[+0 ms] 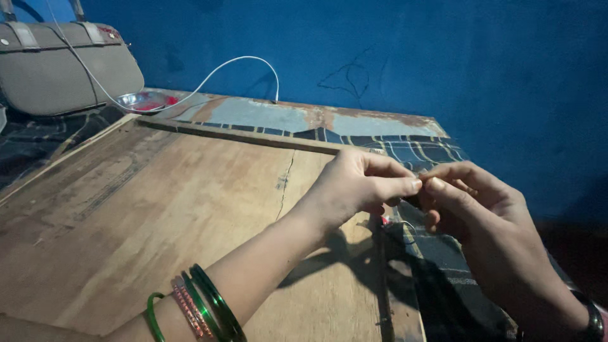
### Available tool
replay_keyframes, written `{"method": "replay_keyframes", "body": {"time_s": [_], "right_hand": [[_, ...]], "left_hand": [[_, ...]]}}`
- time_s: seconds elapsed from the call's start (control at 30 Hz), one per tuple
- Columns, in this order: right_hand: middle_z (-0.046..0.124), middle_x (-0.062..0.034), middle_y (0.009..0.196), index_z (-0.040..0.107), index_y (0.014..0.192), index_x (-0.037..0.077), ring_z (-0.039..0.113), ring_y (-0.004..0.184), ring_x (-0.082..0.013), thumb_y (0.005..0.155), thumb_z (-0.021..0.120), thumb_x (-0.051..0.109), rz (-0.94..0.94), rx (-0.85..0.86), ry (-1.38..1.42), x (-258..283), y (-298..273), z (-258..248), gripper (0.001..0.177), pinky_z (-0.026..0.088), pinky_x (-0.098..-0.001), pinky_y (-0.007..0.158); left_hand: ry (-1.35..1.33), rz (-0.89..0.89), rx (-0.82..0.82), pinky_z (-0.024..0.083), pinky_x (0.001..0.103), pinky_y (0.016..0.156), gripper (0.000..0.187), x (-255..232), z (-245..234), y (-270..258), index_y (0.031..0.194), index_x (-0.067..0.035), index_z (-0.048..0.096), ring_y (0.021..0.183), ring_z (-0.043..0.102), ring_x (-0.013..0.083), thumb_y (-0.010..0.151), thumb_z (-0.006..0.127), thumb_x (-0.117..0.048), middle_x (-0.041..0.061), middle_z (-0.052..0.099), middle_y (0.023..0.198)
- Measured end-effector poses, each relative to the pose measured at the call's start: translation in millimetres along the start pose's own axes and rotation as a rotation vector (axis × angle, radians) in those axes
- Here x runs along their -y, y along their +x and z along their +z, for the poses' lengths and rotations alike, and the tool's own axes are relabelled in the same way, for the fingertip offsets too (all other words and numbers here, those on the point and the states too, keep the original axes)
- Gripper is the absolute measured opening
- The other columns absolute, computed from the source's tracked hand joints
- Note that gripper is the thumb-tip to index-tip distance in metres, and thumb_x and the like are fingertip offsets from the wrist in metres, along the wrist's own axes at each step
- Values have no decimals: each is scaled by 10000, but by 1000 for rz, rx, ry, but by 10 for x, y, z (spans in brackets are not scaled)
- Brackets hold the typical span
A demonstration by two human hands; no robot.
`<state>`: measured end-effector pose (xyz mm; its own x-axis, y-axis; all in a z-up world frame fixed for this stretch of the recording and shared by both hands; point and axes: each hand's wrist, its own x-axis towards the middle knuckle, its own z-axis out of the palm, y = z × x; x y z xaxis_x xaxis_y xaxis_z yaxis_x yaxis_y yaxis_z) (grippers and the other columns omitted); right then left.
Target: The person hammers a small nail into the edge of a wooden board placed on a plaid-covered table. They hold the nail with the left hand and strike it with a hammer in the right hand, repeating the action until the nail is driven in.
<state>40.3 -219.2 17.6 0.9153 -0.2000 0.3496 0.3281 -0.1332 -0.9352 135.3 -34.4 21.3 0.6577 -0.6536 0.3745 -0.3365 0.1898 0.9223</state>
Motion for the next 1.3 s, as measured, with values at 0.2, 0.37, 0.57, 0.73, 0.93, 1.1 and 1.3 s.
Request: {"method": "replay_keyframes", "body": {"time_s": [0.2, 0.37, 0.57, 0.73, 0.93, 1.1, 1.3], "right_hand": [[708, -134, 965, 710, 1126, -17, 640, 811, -156, 966, 630, 147, 102, -95, -49, -6, 0, 44, 242, 551, -316, 700], [715, -147, 967, 697, 1133, -23, 656, 817, -161, 948, 648, 140, 56, -83, -96, -45, 12, 26, 251, 557, -321, 705], [728, -163, 970, 718, 1138, -32, 676, 825, -183, 958, 650, 143, 113, -90, -121, -75, 49, -59, 260, 585, -353, 729], [740, -150, 982, 735, 1170, 2, 687, 825, -186, 972, 608, 179, 143, -39, -29, -72, 59, -122, 294, 589, -368, 725], [715, -156, 989, 695, 1187, -6, 701, 874, -222, 1032, 569, 205, 220, -100, 10, -105, 103, -124, 291, 597, -418, 759], [670, -132, 947, 682, 1190, -7, 658, 849, -195, 1076, 591, 209, 178, -80, 75, -81, 92, -144, 261, 559, -382, 737], [687, -157, 942, 678, 1185, -16, 641, 817, -201, 1066, 568, 214, 241, -111, 68, -96, 100, -154, 282, 547, -380, 696]], "left_hand": [[-145, 23, -17, 520, 250, 558, 203, 105, 33, -20, 957, -13, 778, 607, 622, 82, 826, 748, -166, 33, 710, 746], [-53, -46, -27, 509, 247, 558, 203, 90, 26, -19, 936, -12, 791, 611, 621, 75, 815, 749, -170, 34, 721, 747], [-108, -138, -22, 549, 254, 644, 258, 19, 46, -35, 957, -45, 791, 692, 659, 79, 812, 755, -256, 22, 742, 805], [-288, -234, 1, 571, 271, 709, 308, -56, -10, -86, 1005, -31, 789, 742, 695, 120, 804, 755, -262, 55, 743, 820], [-350, -319, -1, 611, 296, 812, 368, -143, -18, -98, 1056, -59, 785, 817, 750, 152, 738, 757, -242, 73, 782, 845], [-379, -331, 22, 604, 300, 824, 414, -209, -33, -86, 1130, -82, 775, 808, 737, 139, 739, 742, -213, 66, 774, 851], [-392, -282, -10, 613, 270, 787, 390, -210, -42, -105, 1094, -43, 758, 804, 751, 141, 741, 751, -208, 81, 782, 857]]}}
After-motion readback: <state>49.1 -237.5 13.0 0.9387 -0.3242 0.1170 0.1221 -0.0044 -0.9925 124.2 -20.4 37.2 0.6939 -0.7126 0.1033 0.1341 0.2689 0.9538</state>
